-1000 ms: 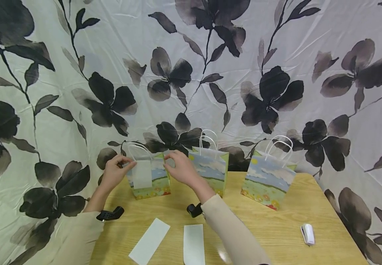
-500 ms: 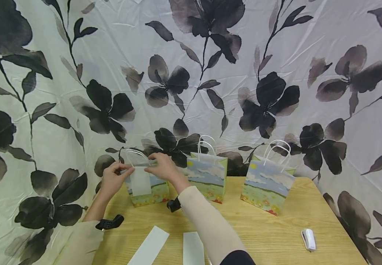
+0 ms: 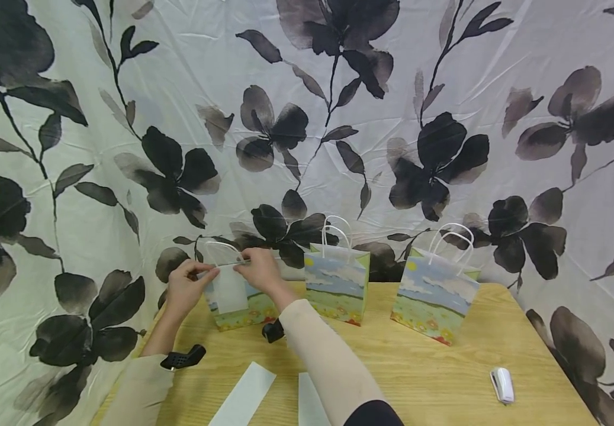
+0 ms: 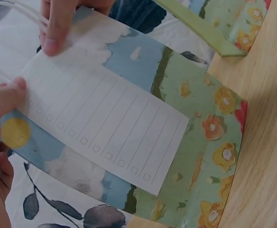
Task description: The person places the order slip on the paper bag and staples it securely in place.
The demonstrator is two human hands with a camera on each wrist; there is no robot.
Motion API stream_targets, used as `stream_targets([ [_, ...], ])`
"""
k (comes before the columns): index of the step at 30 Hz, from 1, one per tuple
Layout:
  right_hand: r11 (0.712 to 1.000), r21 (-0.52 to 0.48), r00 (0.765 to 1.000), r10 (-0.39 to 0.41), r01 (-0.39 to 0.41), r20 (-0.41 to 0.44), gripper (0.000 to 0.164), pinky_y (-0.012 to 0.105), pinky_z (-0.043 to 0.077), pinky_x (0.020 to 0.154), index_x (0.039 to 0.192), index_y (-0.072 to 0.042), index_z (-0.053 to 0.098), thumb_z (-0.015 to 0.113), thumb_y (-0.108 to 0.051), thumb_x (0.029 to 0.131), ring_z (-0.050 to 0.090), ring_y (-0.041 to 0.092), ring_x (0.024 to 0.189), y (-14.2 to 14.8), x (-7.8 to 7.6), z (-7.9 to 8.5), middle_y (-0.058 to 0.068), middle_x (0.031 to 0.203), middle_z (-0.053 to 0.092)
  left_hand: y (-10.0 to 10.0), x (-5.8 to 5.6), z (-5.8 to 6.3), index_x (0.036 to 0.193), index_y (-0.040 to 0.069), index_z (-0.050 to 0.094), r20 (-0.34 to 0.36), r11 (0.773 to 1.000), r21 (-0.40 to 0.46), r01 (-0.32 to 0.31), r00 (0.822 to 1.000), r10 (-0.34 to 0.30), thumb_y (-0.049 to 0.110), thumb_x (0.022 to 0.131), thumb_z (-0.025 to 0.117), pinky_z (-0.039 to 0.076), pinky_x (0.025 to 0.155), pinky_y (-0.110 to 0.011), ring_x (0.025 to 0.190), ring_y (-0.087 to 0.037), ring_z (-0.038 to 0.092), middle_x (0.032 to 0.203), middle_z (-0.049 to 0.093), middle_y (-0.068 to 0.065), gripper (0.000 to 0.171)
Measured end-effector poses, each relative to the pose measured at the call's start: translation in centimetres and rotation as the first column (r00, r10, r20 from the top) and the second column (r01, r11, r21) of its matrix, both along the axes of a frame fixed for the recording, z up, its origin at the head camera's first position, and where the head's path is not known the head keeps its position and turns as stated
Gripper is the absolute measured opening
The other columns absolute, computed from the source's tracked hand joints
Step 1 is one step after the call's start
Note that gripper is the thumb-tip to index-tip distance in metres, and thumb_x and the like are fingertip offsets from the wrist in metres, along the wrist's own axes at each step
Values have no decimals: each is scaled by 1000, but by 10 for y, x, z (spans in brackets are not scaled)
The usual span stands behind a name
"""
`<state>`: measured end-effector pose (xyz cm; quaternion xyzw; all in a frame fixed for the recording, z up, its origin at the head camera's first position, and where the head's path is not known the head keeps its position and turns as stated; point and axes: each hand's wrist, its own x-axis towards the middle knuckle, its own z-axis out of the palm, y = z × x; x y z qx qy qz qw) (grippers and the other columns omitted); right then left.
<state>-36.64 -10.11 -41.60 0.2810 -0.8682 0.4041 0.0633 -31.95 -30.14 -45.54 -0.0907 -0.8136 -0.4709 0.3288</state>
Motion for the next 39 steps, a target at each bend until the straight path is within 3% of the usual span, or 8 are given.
stream_targets([
  [5,1000,-14,1000,3,-4,-7,10,56,27,108,88,-16,74,71,-26,91,62,9,76,4,-2,-5,-8,83,69,3,-2,-1,82,10,76,-22,999,-35,-25,999,24,11,79,83,41,65,-22,81,-20,55,85,61,-4,7],
  [15,1000,-26,999,7,-8,-38,9,60,18,110,91,-16,73,71,-25,91,65,16,92,5,-4,-7,-7,89,70,2,-4,4,80,6,74,-7,998,-55,-16,1000,16,9,80,82,39,62,-22,85,-22,53,110,60,-13,8],
  [21,998,-54,1000,11,-11,4,11,58,18,110,88,-15,74,72,-26,90,65,15,88,3,-5,-11,-8,83,70,-1,0,6,75,8,67,45,1000,-26,-5,999,6,8,79,82,38,54,-22,60,-14,50,83,68,-4,15],
  [26,997,-69,999,22,-20,27,13,45,47,91,90,-12,75,71,-24,91,63,11,75,3,-6,-15,-4,88,71,-1,-2,2,79,9,72,-28,998,-32,48,998,-49,1,78,81,36,53,-21,59,-12,47,83,69,-5,12],
  [29,997,-68,999,31,-28,43,13,43,47,92,91,-10,75,69,-21,93,63,13,79,4,-6,-16,-2,90,70,1,-2,0,86,7,77,-76,996,-54,74,994,-78,-2,78,80,35,52,-21,58,-13,44,87,70,-7,13],
  [32,997,-66,998,45,-43,36,12,47,31,108,91,-10,75,68,-19,93,64,14,86,4,-6,-17,-1,92,70,2,0,0,88,7,78,-96,997,-50,60,993,-65,-3,77,81,34,52,-20,56,-13,42,87,70,-5,16],
  [33,996,-69,998,50,-48,33,12,50,25,111,91,-10,75,68,-19,94,64,14,88,4,-6,-17,0,92,70,2,0,-1,89,8,78,-101,997,-47,56,993,-60,-3,77,81,34,52,-20,55,-13,41,87,70,-5,16],
  [39,993,-98,998,60,-58,14,11,49,33,106,94,-10,75,67,-18,94,64,11,82,4,-7,-17,-2,90,70,1,-3,-3,95,8,79,-120,998,-46,42,992,-47,-1,78,80,37,76,-20,52,-12,39,90,71,-5,19],
])
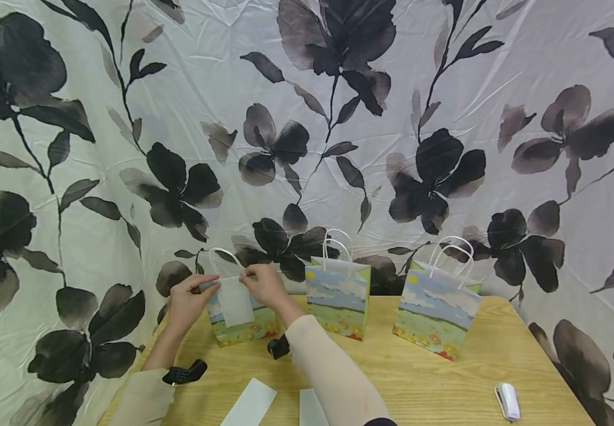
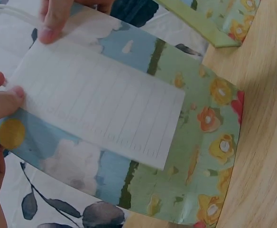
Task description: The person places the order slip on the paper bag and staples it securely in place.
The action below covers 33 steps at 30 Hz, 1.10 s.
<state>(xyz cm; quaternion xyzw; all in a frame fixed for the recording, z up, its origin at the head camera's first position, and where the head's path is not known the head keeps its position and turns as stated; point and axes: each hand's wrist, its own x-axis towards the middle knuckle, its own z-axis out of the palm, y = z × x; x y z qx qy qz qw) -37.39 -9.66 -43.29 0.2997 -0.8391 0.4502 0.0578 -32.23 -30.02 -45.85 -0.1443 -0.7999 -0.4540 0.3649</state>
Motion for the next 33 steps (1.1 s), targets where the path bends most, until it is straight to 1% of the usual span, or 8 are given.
stream_targets([
  [3,1000,-7,1000,-14,14,-17,11,51,24,111,95,-10,74,67,-18,94,65,11,85,1,-1,0,-3,89,71,0,-3,-2,94,5,79,-26,1000,-1,3,1000,-3,-3,77,80,36,63,-20,52,-13,40,89,71,-8,19],
  [7,1000,-20,1000,-14,14,-7,13,45,31,109,96,-8,74,66,-18,95,65,15,87,-1,3,-3,1,92,71,-1,-2,-6,87,5,78,11,999,33,-13,1000,12,-3,76,81,33,51,-22,55,-20,44,83,71,-10,13],
  [10,999,-36,1000,2,-2,1,14,40,41,100,98,-6,73,64,-17,96,64,17,88,-1,1,-1,4,96,70,0,-4,-2,85,9,74,95,996,75,-45,995,38,6,78,82,37,54,-22,62,-18,52,82,70,-5,11],
  [14,998,-54,1000,22,-21,14,15,35,49,87,100,-5,73,63,-16,97,64,19,92,2,-2,2,6,99,68,-1,-7,3,93,6,72,189,996,74,-59,981,44,16,81,81,39,57,-20,68,-9,53,88,69,-7,18],
  [18,997,-65,999,34,-32,40,14,30,51,75,98,-4,73,63,-15,96,63,18,89,-1,1,-2,5,96,68,-3,-2,2,99,4,76,259,998,1,-66,964,64,21,84,79,43,57,-25,63,-13,51,95,71,-10,23],
  [24,998,-45,998,43,-41,50,14,33,50,82,99,-6,73,63,-16,97,63,16,90,-1,1,-4,4,98,68,-3,-1,5,99,0,76,284,995,-69,-65,955,82,21,83,80,54,75,-42,94,-28,65,99,72,-14,26],
  [31,999,-44,1000,26,-26,2,15,38,42,100,101,-5,73,64,-16,96,65,19,96,0,-3,-4,7,102,69,-2,-6,8,104,1,75,327,996,-86,-36,943,62,24,85,77,53,79,-45,100,-31,64,105,70,-15,30],
  [33,999,-44,999,27,-26,24,16,36,47,93,102,-5,73,64,-16,96,65,18,96,1,-3,-6,6,102,69,-2,-6,7,106,0,74,348,996,-85,-33,936,61,25,85,77,53,80,-46,102,-32,64,106,70,-16,32],
])
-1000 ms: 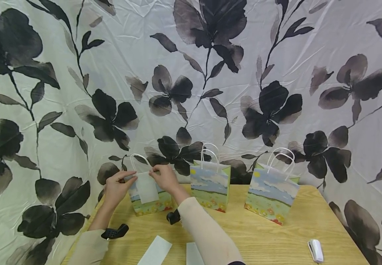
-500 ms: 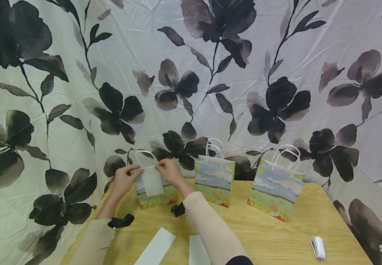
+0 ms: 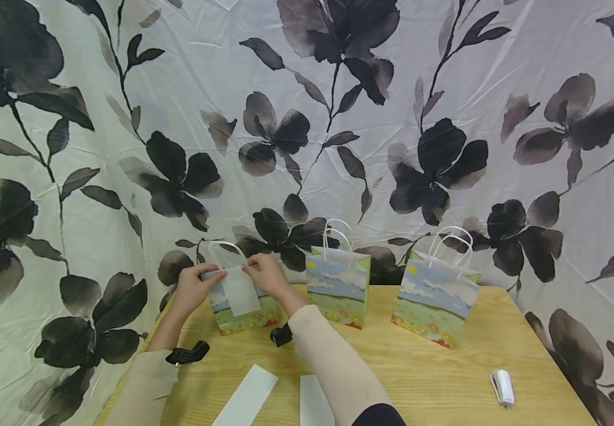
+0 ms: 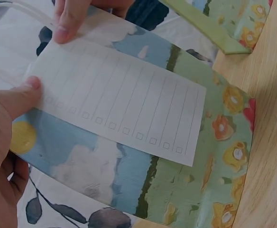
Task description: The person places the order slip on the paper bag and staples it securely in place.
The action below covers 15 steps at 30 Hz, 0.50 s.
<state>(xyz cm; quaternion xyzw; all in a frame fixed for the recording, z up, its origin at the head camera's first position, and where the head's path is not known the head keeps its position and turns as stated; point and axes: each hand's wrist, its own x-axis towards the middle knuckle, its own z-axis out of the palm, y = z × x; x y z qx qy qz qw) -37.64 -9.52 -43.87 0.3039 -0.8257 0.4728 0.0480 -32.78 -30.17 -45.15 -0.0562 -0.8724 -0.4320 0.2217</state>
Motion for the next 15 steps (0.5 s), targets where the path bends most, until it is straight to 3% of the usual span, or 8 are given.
stream_targets([
  [6,1000,10,999,19,-19,31,15,36,49,91,102,-5,73,64,-16,96,65,16,94,0,3,-3,4,100,68,-1,4,-1,103,-1,74,80,1000,10,-9,997,8,27,85,77,54,75,-42,94,-30,65,103,70,-15,33],
  [9,1000,12,1000,20,-20,-7,14,37,44,98,101,-5,72,64,-15,96,65,18,96,0,3,-1,5,100,68,0,2,0,102,0,75,75,1000,25,0,997,-2,25,86,77,54,73,-40,90,-27,66,101,71,-14,30],
  [15,1000,7,999,22,-22,-25,12,38,44,98,99,-4,72,64,-12,96,65,19,97,2,-1,4,7,101,68,1,-4,2,105,-3,74,65,1000,31,3,998,-5,27,86,76,53,77,-44,97,-31,65,104,70,-17,35],
])
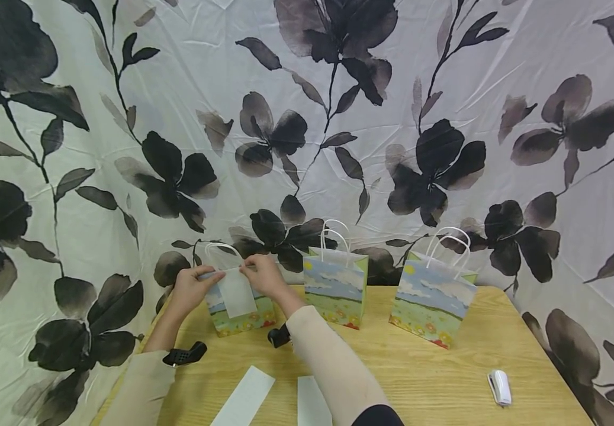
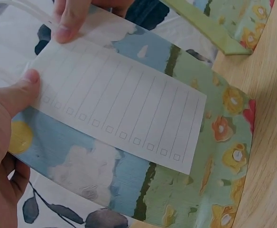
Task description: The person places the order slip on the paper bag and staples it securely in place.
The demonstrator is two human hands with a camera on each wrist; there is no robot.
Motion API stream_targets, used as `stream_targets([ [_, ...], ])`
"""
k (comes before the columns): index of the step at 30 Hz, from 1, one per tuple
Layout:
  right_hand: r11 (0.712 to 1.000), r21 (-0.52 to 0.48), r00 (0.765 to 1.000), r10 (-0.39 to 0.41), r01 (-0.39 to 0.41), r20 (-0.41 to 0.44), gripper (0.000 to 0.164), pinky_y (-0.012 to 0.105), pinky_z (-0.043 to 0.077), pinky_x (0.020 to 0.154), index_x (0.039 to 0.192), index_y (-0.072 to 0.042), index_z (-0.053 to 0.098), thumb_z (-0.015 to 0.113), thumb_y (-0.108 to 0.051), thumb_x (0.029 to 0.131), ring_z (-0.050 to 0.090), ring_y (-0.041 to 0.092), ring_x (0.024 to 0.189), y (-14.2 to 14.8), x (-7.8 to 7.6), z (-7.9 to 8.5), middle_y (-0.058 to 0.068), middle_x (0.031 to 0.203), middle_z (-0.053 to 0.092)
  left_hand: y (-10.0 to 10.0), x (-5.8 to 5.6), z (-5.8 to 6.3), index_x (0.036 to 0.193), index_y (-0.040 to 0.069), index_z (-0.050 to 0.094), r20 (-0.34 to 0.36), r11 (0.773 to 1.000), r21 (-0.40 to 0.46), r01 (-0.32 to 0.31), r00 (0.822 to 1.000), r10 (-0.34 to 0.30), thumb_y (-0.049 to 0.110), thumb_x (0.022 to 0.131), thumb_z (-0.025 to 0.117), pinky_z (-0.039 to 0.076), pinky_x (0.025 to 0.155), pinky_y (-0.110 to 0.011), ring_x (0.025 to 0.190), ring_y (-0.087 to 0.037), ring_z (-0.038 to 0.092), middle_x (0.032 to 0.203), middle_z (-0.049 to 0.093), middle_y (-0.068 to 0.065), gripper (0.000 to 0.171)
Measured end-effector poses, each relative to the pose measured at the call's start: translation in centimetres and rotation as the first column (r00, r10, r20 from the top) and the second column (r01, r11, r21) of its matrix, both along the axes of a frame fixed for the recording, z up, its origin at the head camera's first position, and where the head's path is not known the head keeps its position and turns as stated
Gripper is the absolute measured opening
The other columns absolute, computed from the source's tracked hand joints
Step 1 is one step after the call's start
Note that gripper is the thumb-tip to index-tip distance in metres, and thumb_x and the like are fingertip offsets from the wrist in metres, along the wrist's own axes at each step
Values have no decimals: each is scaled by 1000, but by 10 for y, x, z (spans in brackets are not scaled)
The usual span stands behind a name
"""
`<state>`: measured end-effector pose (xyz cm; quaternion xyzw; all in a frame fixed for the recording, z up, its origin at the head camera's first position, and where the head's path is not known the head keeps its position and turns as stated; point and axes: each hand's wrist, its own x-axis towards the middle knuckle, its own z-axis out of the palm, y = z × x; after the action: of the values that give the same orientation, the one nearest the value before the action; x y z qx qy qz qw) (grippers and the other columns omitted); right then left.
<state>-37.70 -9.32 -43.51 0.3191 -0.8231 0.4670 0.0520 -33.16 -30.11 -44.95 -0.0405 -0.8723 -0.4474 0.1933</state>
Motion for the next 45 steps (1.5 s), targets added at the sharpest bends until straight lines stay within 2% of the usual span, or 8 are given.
stream_targets([
  [8,1000,12,999,-6,6,31,16,31,51,84,103,-5,73,64,-17,96,65,18,97,0,0,1,6,104,69,1,0,0,102,-1,76,-31,1000,16,-2,1000,3,24,85,78,54,68,-30,88,-27,67,101,71,-16,30],
  [10,999,41,1000,-7,6,11,18,32,49,88,106,-5,72,64,-18,96,64,19,100,1,0,1,7,108,68,1,0,-1,101,0,76,-31,1000,11,-5,1000,5,24,84,78,54,68,-30,89,-27,67,101,71,-15,29],
  [19,970,202,989,-119,136,-92,43,39,44,95,132,-9,57,63,-32,96,51,23,120,24,26,24,7,133,51,0,2,0,100,-4,76,-39,1000,1,-13,999,13,23,83,79,52,82,-48,99,-35,64,104,70,-19,31],
  [22,969,206,988,-121,138,-92,40,39,46,93,130,-10,57,63,-30,96,52,25,118,39,40,37,7,133,50,-1,4,0,102,-4,75,-12,1000,9,-10,1000,10,25,84,79,51,84,-49,102,-35,63,106,69,-20,34],
  [31,986,167,996,11,4,-92,27,35,50,82,121,-8,63,64,-21,96,61,23,98,107,71,58,7,117,60,-1,2,-1,104,-3,75,-11,1000,14,-1,1000,1,27,84,79,51,83,-45,103,-33,63,106,69,-19,36],
  [34,987,162,996,1,14,-93,24,36,52,79,118,-9,64,65,-18,96,63,21,95,130,80,60,6,116,61,-2,1,-1,105,-4,74,-15,1000,20,5,1000,-5,28,84,79,50,85,-48,105,-35,62,108,69,-20,38],
  [41,985,155,995,-60,73,-84,20,37,52,79,115,-12,66,65,-17,95,63,17,94,178,98,56,4,114,63,-3,0,-3,104,-2,75,-18,1000,13,3,1000,-3,29,85,78,52,78,-35,100,-30,64,106,70,-18,37],
  [45,987,139,993,-69,82,-98,17,35,53,75,112,-12,67,65,-15,95,64,19,91,200,104,48,6,111,65,-4,2,-5,107,-4,73,7,1000,22,7,1000,-7,31,85,77,51,85,-44,108,-35,60,110,67,-21,42],
])
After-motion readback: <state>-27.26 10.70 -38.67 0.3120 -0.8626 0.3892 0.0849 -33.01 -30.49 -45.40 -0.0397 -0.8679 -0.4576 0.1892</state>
